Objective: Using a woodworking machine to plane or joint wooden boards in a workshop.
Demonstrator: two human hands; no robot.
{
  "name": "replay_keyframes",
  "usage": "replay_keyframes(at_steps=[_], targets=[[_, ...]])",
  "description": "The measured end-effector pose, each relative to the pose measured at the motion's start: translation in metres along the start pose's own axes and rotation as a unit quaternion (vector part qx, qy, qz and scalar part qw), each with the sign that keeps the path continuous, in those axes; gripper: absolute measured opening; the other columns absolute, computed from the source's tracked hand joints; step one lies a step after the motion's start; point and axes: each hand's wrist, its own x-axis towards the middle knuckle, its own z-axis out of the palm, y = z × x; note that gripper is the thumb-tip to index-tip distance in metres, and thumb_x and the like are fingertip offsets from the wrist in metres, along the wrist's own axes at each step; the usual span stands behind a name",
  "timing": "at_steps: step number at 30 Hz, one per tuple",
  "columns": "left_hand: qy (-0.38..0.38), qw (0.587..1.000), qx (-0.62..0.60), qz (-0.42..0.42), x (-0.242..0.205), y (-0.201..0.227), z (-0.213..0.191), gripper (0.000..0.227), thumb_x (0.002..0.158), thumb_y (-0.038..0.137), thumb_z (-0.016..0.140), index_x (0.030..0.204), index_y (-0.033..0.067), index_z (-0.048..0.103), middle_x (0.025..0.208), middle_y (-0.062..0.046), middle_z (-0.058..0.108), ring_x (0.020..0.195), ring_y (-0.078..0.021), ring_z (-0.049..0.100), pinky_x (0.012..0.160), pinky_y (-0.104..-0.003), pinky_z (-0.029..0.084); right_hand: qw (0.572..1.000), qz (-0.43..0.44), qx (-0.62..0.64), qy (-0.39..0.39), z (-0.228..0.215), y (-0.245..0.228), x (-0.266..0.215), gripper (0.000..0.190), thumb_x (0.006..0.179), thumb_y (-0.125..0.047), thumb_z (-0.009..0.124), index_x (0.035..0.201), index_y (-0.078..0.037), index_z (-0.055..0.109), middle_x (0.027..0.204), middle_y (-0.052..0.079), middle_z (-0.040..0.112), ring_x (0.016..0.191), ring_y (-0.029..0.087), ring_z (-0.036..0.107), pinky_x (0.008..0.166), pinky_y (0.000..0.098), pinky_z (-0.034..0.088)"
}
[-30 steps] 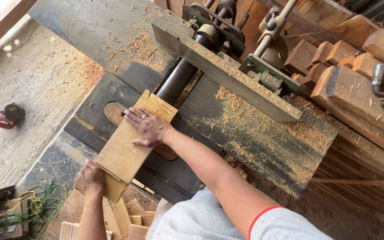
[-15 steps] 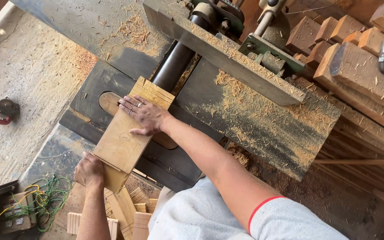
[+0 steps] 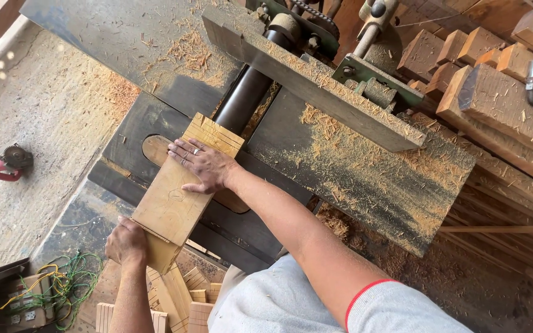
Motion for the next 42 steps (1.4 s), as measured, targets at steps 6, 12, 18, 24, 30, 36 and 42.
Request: replay_keyframes(at_steps=[6, 12, 18, 24, 30, 36, 42], targets=[[0.007, 1.000, -0.008, 0.011, -0.001, 0.000, -0.006, 0.076, 0.116, 0.044, 0.024, 0.086, -0.0010, 0.077, 0.088, -0.028, 0.074, 0.086, -0.0454, 0.072, 0.084, -0.054, 0.052, 1.000, 0.002, -0.006, -0.001, 0.001, -0.002, 0.002, 0.094, 0.098, -0.073, 0.033, 0.162, -0.004, 0.019, 0.171, 0.010, 0.019, 0.159, 0.024, 0.012, 0.131, 0.0394, 0.008], [0.003, 1.000, -0.004, -0.001, 0.002, 0.000, -0.006, 0.076, 0.117, 0.044, 0.024, 0.090, -0.0018, 0.078, 0.091, -0.030, 0.074, 0.090, -0.0468, 0.071, 0.087, -0.055, 0.052, 1.000, 0.000, -0.005, -0.005, 0.001, -0.002, 0.006, 0.095, 0.098, -0.073, 0.032, 0.162, -0.004, 0.019, 0.170, 0.011, 0.019, 0.158, 0.025, 0.012, 0.131, 0.0399, 0.008], [0.004, 1.000, -0.001, 0.002, 0.008, -0.005, 0.002, 0.075, 0.117, 0.044, 0.024, 0.089, -0.0004, 0.078, 0.089, -0.029, 0.074, 0.087, -0.0455, 0.072, 0.085, -0.054, 0.052, 1.000, -0.002, 0.001, 0.010, 0.004, 0.000, 0.007, 0.095, 0.098, -0.073, 0.033, 0.162, -0.004, 0.020, 0.170, 0.011, 0.020, 0.159, 0.026, 0.012, 0.131, 0.0401, 0.008], [-0.007, 1.000, 0.001, -0.007, 0.011, -0.005, 0.000, 0.079, 0.118, 0.046, 0.024, 0.082, 0.0001, 0.076, 0.081, -0.025, 0.073, 0.080, -0.0412, 0.072, 0.080, -0.053, 0.052, 1.000, 0.003, 0.002, 0.001, -0.005, -0.001, 0.008, 0.094, 0.097, -0.073, 0.034, 0.161, -0.005, 0.021, 0.170, 0.011, 0.020, 0.158, 0.026, 0.012, 0.131, 0.0399, 0.008], [0.005, 1.000, 0.001, 0.005, 0.013, -0.008, 0.003, 0.077, 0.117, 0.046, 0.024, 0.083, 0.0020, 0.076, 0.080, -0.025, 0.073, 0.077, -0.0405, 0.072, 0.077, -0.052, 0.052, 1.000, 0.002, -0.009, -0.006, -0.007, -0.002, 0.009, 0.093, 0.098, -0.073, 0.033, 0.162, -0.006, 0.021, 0.170, 0.010, 0.020, 0.158, 0.025, 0.013, 0.131, 0.0397, 0.008], [0.026, 0.999, 0.018, 0.015, 0.022, -0.020, 0.020, 0.075, 0.118, 0.046, 0.024, 0.080, 0.0053, 0.075, 0.075, -0.022, 0.072, 0.070, -0.0365, 0.070, 0.069, -0.048, 0.051, 1.000, 0.009, -0.005, -0.005, -0.007, -0.005, 0.008, 0.094, 0.097, -0.073, 0.033, 0.161, -0.006, 0.020, 0.170, 0.009, 0.019, 0.158, 0.024, 0.013, 0.131, 0.0391, 0.009], [-0.011, 1.000, -0.025, 0.011, 0.014, -0.025, 0.020, 0.083, 0.119, 0.046, 0.020, 0.065, 0.0061, 0.068, 0.056, -0.015, 0.063, 0.049, -0.0270, 0.058, 0.058, -0.043, 0.046, 0.999, 0.009, -0.036, -0.012, -0.003, -0.011, 0.006, 0.097, 0.097, -0.076, 0.027, 0.162, -0.004, 0.018, 0.171, 0.011, 0.018, 0.158, 0.025, 0.012, 0.130, 0.0398, 0.009]])
